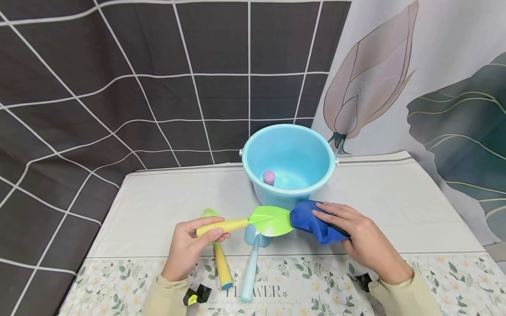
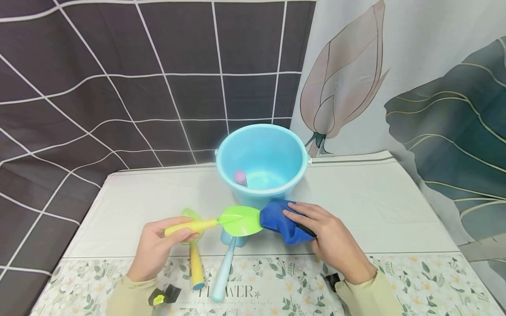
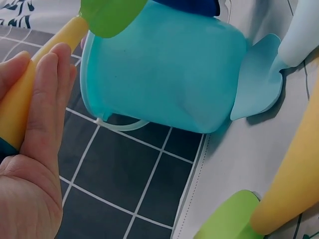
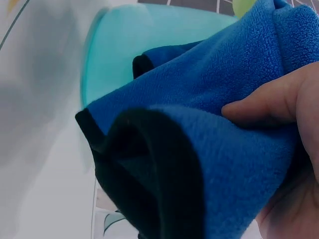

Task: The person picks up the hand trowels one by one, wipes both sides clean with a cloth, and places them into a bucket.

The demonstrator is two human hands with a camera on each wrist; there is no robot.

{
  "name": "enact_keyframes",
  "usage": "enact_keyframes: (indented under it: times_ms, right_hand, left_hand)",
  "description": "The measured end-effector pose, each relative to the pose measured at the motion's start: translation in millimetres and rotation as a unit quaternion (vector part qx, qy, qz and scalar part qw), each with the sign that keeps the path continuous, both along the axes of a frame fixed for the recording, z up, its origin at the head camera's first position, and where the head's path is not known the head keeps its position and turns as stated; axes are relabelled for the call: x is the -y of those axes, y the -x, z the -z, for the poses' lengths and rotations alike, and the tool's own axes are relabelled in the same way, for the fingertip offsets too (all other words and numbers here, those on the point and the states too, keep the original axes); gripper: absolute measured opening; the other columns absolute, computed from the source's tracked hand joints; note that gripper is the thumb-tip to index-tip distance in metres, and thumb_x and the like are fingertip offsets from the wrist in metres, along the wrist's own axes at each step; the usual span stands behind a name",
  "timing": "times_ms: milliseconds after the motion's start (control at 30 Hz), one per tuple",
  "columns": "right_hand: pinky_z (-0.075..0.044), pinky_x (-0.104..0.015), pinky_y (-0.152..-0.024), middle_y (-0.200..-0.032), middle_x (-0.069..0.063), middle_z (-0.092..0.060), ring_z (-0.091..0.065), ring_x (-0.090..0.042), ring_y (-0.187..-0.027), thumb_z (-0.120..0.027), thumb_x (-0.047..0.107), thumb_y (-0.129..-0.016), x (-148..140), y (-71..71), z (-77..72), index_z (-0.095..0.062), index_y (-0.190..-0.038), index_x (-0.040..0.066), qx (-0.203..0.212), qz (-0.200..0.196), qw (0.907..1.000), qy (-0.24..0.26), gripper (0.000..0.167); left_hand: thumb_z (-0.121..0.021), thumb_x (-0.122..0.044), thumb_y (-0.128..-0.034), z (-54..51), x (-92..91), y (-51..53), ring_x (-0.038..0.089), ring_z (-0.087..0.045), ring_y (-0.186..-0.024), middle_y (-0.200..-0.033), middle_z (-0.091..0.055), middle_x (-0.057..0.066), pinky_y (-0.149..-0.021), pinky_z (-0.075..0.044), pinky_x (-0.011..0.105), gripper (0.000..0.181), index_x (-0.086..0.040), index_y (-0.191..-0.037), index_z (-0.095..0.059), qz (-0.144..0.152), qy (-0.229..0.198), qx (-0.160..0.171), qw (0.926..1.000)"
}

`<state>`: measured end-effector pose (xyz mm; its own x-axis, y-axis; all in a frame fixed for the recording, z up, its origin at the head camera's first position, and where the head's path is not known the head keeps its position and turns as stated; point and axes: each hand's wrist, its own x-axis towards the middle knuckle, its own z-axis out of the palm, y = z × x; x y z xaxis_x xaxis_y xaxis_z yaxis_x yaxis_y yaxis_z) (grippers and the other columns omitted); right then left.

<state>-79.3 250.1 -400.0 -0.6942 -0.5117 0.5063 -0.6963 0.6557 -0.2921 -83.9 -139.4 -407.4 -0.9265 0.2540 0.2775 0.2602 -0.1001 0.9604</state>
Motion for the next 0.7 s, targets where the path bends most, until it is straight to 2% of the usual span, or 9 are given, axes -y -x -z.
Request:
enact_keyframes:
  times_ms: [333,533,700]
  right_hand:
    - [-0.021,-0.007,-0.108,-0.142,-0.007,-0.057,-0.055,-0.03,-0.127,-0.049,-0.029,-0.055,-9,0.5,-0.5,-0.063,-0.137,0.014,0.016,0.036,0.999,-0.021,0.093]
    - [-0.021,-0.007,-0.109,-0.141,-0.008,-0.058,-0.055,-0.03,-0.127,-0.048,-0.03,-0.056,-12,0.8,-0.1,-0.064,-0.136,0.012,0.018,0.042,0.9988,-0.019,0.091]
    - [-0.021,-0.007,-0.109,-0.138,-0.008,-0.06,-0.056,-0.03,-0.126,-0.048,-0.03,-0.058,-13,1.9,0.7,-0.066,-0.133,0.011,0.013,0.038,0.999,-0.019,0.088]
  left_hand:
    - [-0.064,0.01,-0.0922,-3.4,5.5,-1.9,0.026,-0.075,-0.083,-0.1,-0.071,0.023,-0.075,-0.059,0.04,0.023,0.019,-0.113,-0.063,-0.002,0.004,-0.008,1.0]
    - [-0.065,0.009,-0.092,-10.2,13.0,-5.9,0.027,-0.075,-0.084,-0.103,-0.072,0.017,-0.076,-0.059,0.041,0.023,0.017,-0.114,-0.064,-0.005,0.015,0.002,0.9999]
    - [-0.061,0.017,-0.09,-20.0,19.4,-8.0,0.026,-0.075,-0.081,-0.1,-0.074,0.016,-0.072,-0.06,0.039,0.024,0.016,-0.114,-0.065,-0.006,-0.006,-0.034,0.9994]
